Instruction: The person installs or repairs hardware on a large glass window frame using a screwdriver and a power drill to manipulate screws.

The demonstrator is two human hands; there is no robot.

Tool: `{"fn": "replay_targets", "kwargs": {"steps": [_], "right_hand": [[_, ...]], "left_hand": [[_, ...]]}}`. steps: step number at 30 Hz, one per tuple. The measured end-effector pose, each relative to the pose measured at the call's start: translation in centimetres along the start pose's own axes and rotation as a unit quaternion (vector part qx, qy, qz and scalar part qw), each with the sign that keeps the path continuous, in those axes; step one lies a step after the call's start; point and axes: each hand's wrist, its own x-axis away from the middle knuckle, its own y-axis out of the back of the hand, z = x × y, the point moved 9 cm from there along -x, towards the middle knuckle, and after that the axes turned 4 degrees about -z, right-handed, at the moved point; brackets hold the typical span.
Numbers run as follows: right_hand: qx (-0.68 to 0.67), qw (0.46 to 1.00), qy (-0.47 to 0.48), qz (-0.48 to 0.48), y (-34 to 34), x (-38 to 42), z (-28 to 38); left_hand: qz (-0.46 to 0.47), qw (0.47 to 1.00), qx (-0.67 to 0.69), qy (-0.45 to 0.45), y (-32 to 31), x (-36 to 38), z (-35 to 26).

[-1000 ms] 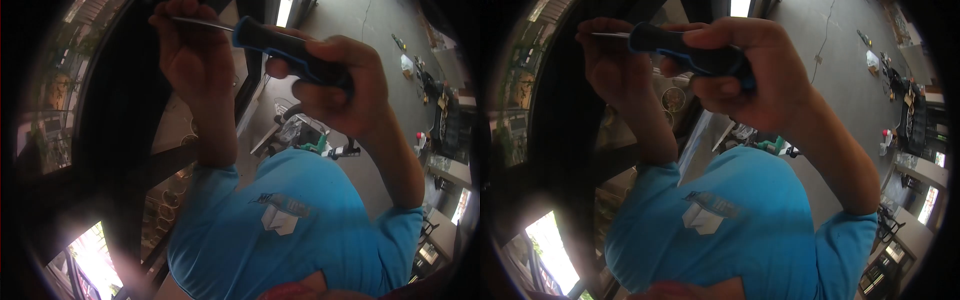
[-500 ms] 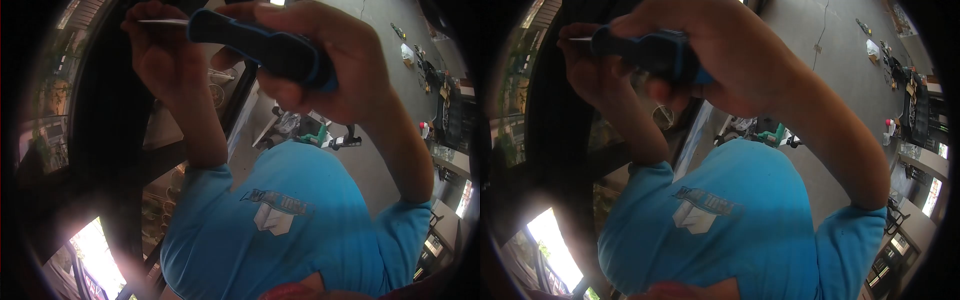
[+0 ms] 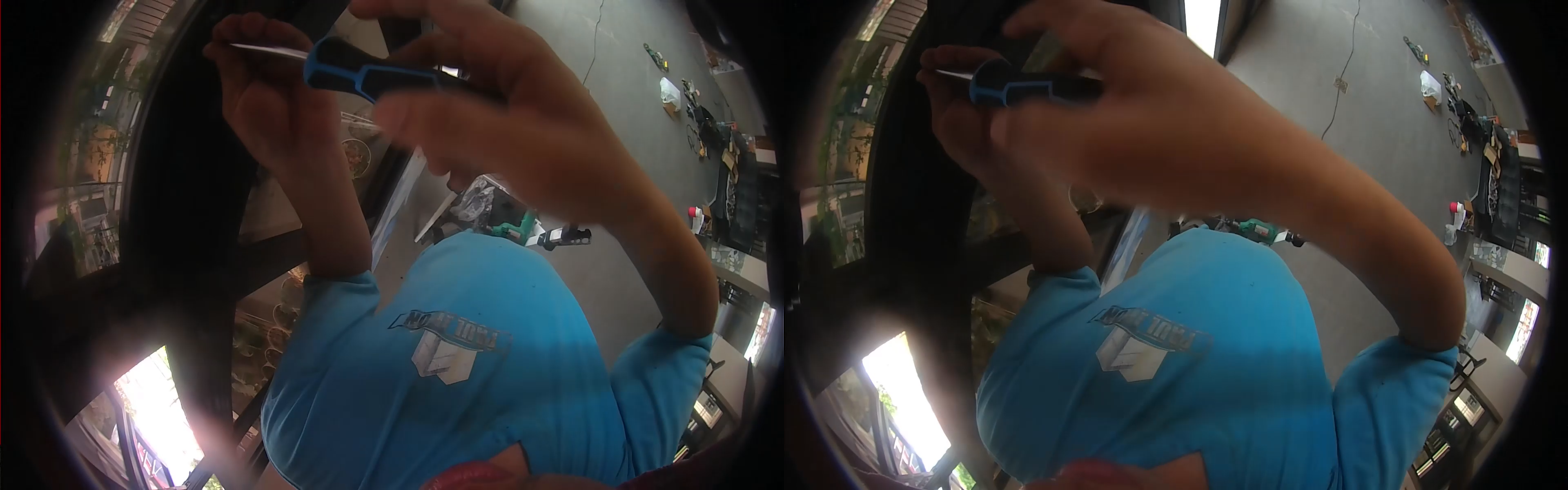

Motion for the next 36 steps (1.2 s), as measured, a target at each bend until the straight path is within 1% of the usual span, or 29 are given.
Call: {"fn": "replay_targets", "kwargs": {"steps": [2, 4, 5, 6, 7, 8, 9, 10, 11, 12, 14, 15, 16, 18, 21, 23, 24, 25, 26, 28, 30, 33, 34, 35, 36], "right_hand": [[0.123, 0.986, 0.109, 0.017, -0.5, 0.3, 1.8], [0.243, 0.947, 0.208, 0.033, -1.7, 0.8, 2.5], [0.299, 0.919, 0.255, 0.04, -2.5, 1.2, 2.8], [0.328, 0.901, 0.278, 0.05, -3.0, 1.2, 3.0], [0.356, 0.882, 0.302, 0.058, -3.4, 1.2, 3.2], [0.311, 0.92, 0.234, 0.046, -2.6, 1.1, 2.5], [0.26, 0.95, 0.168, 0.033, -1.9, 1.1, 1.8], [0.214, 0.97, 0.112, 0.027, -1.3, 0.5, 1.6], [0.166, 0.985, 0.051, 0.02, -0.7, 0.2, 1.1], [0.234, 0.963, 0.127, 0.04, -1.2, 0.4, 1.8], [0.36, 0.887, 0.285, 0.045, -2.1, 1.4, 3.1], [0.453, 0.821, 0.345, 0.048, -2.7, 1.4, 3.4], [0.539, 0.741, 0.398, 0.048, -3.3, 1.6, 3.4], [0.616, 0.653, 0.438, 0.047, -4.2, 2.5, 2.6], [0.41, 0.848, 0.333, 0.051, -2.7, 2.5, 2.3], [0.255, 0.931, 0.256, 0.051, -1.8, 2.1, 2.0], [0.33, 0.885, 0.324, 0.053, -2.2, 2.3, 2.7], [0.402, 0.826, 0.393, 0.042, -2.5, 2.8, 3.4], [0.46, 0.76, 0.458, 0.021, -2.8, 3.3, 3.9], [0.485, 0.753, 0.444, 0.026, -2.7, 3.1, 3.5], [0.493, 0.752, 0.436, 0.03, -3.0, 3.4, 3.0], [0.37, 0.878, 0.304, 0.005, -1.2, 2.8, 2.2], [0.325, 0.908, 0.263, -0.003, -0.6, 2.4, 2.0], [0.277, 0.936, 0.215, -0.015, 0.0, 2.3, 1.6], [0.229, 0.96, 0.161, -0.028, 0.6, 2.3, 0.9]], "left_hand": [[-0.068, 0.985, -0.081, -0.136, 2.0, 0.2, -1.8], [0.014, 0.997, -0.026, -0.064, 0.2, 0.0, -0.7], [0.012, 0.998, -0.025, -0.065, 0.3, 0.4, -0.7], [0.014, 0.985, -0.141, -0.1, 0.2, 1.0, -1.0], [0.015, 0.958, -0.256, -0.131, 0.0, 1.4, -0.8], [0.009, 0.958, -0.257, -0.125, 0.1, 1.9, 0.1], [0.024, 0.977, -0.196, -0.085, -0.1, 2.1, 1.4], [0.051, 0.988, -0.134, -0.053, -0.6, 1.4, 2.1], [0.049, 0.989, -0.132, -0.045, -0.6, 1.8, 1.7], [0.044, 0.989, -0.133, -0.04, -0.2, 2.1, 1.4], [0.031, 0.991, -0.126, -0.024, 0.4, 2.1, 1.0], [0.033, 0.991, -0.127, -0.025, 0.3, 1.9, 1.0], [0.044, 0.99, -0.128, -0.035, 0.2, 1.6, 1.0], [0.059, 0.989, -0.127, -0.054, -0.2, 1.9, 1.2], [0.05, 0.991, -0.12, -0.04, -0.1, 2.1, 1.4], [0.058, 0.991, -0.113, -0.036, -0.5, 1.3, 1.1], [0.039, 0.992, -0.114, -0.03, -0.2, 1.5, 1.0], [0.021, 0.993, -0.114, -0.028, 0.0, 1.7, 0.9], [0.025, 0.993, -0.113, -0.032, -0.1, 1.6, 1.0], [0.02, 0.987, -0.147, -0.066, -0.2, 1.6, 0.9], [0.013, 0.987, -0.144, -0.063, -0.2, 1.7, 0.8], [0.017, 0.989, -0.136, -0.06, 0.2, 1.7, 1.3], [0.034, 0.989, -0.131, -0.06, -0.3, 1.2, 1.2], [0.001, 0.991, -0.125, -0.052, -0.2, 1.4, 1.1], [-0.002, 0.991, -0.124, -0.047, -0.1, 1.5, 1.2]]}}
